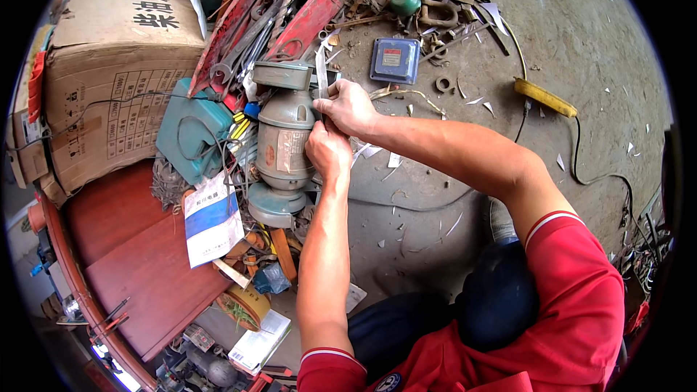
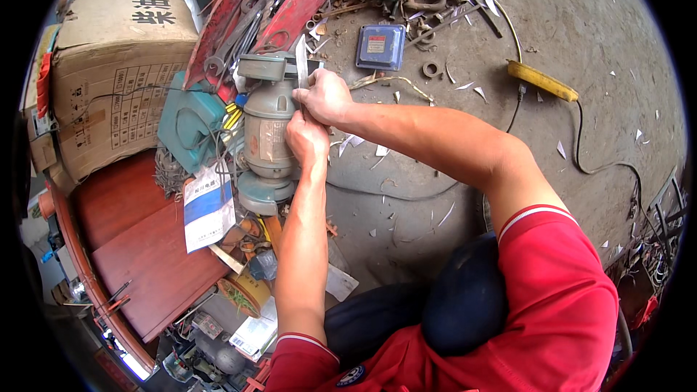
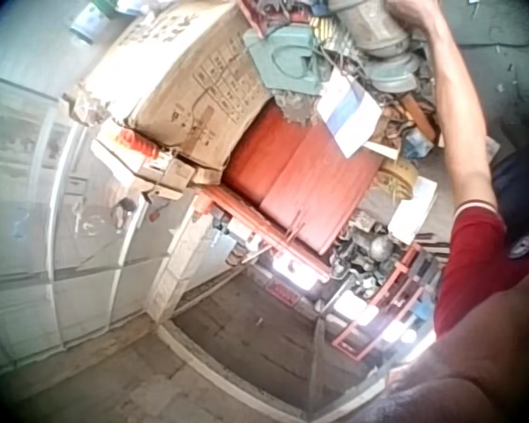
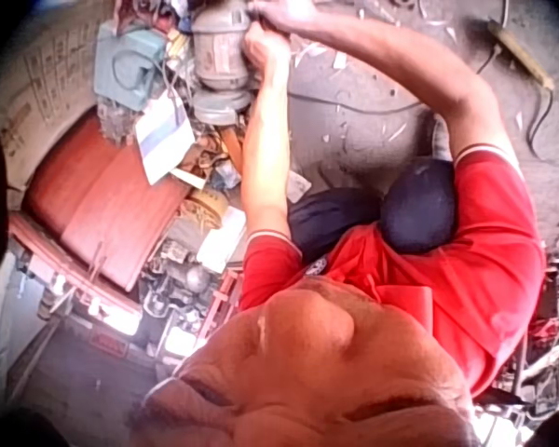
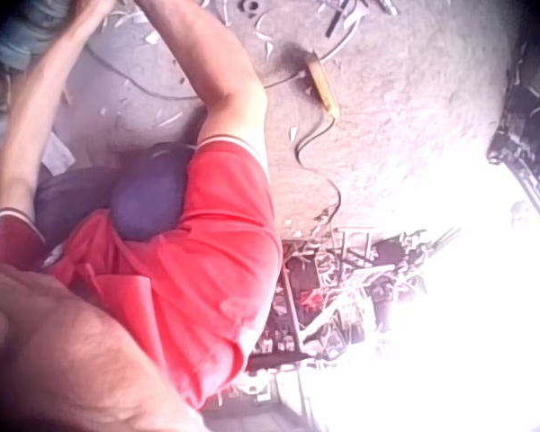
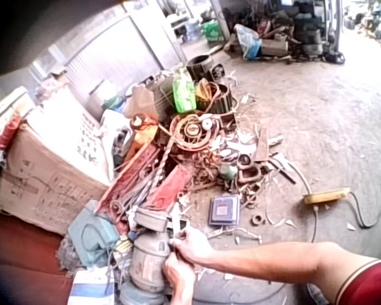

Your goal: The person sharpens a metal tool using a bench grinder. They hold the tool against the spinning wheel, adjusting its position to sharpen different edges.

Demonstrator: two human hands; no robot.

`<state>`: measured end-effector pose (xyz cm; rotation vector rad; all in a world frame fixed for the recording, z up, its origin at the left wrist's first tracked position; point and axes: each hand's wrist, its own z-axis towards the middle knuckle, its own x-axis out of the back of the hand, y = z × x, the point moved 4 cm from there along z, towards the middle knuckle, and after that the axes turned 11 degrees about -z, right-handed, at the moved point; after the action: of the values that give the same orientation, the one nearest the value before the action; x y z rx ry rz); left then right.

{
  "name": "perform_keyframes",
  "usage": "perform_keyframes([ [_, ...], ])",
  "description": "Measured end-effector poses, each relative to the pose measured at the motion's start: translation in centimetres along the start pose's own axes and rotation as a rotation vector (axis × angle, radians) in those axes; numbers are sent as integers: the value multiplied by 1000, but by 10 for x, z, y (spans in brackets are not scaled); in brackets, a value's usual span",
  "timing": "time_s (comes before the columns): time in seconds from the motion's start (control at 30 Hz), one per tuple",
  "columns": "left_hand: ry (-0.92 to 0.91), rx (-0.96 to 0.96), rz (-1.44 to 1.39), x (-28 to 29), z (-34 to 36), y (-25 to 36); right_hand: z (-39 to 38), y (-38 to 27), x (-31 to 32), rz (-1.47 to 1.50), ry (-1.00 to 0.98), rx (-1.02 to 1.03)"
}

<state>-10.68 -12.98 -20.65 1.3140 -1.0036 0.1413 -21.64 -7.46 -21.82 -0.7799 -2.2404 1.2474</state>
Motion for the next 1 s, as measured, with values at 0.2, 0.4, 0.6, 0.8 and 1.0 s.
perform_keyframes([
  [0.2,10,79,-49,-3,2,-4,0,-6,2,-56,11,-11],
  [0.4,-3,138,-71,-5,0,6,0,-6,7,-58,-9,-58],
  [0.6,19,66,-50,-6,8,-1,2,-11,7,-79,12,-37],
  [0.8,1,68,-73,-7,9,0,3,-10,10,-99,14,-69],
  [1.0,-2,64,-94,-7,8,5,3,-9,11,-72,20,-37],
])
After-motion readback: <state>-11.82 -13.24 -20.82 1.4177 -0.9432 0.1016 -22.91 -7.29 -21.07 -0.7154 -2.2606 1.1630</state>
